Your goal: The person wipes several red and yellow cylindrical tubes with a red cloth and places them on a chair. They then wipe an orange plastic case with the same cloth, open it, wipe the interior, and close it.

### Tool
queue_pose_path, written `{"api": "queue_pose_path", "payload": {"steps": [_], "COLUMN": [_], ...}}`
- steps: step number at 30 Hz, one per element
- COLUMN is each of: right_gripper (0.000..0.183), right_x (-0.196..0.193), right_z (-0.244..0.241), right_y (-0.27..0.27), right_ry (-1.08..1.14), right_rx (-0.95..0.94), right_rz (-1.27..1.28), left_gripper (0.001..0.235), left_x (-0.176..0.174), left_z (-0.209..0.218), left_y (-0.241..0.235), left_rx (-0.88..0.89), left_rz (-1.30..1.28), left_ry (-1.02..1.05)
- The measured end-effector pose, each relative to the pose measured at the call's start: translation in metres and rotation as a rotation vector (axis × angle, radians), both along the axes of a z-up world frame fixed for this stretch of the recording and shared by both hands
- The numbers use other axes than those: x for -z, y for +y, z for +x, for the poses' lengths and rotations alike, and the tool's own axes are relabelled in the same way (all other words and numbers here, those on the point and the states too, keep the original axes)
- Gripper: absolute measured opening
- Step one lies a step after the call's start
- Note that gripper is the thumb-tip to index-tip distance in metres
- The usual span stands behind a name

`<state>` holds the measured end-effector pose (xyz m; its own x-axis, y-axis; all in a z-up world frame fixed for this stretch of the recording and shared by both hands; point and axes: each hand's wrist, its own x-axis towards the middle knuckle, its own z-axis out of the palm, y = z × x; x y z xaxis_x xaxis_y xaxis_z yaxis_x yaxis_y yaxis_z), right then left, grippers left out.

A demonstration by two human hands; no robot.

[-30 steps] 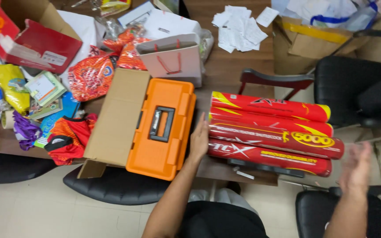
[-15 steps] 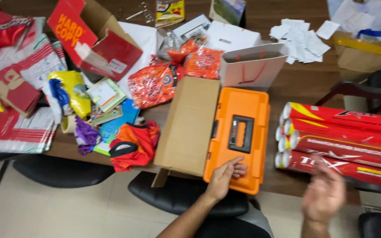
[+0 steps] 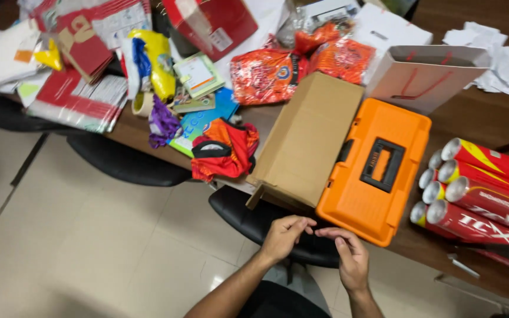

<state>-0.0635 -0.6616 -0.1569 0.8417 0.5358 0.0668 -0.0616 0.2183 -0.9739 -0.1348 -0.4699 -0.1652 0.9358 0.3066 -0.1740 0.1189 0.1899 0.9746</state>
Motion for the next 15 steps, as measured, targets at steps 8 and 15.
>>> {"api": "queue_pose_path", "payload": {"steps": [8, 15], "right_gripper": [0.023, 0.023], "right_x": [0.024, 0.017], "right_z": [-0.038, -0.036], "right_y": [0.014, 0.097], "right_ry": [0.116, 0.05], "right_rx": [0.066, 0.135], "right_rz": [-0.099, -0.054], "left_gripper": [0.028, 0.026], "left_x": [-0.007, -0.034], "left_z": [-0.042, -0.075], "left_y": [0.014, 0.11], "left_rx": [0.024, 0.125], "left_rz": [-0.041, 0.06], "left_ry": [0.033, -0.111]}}
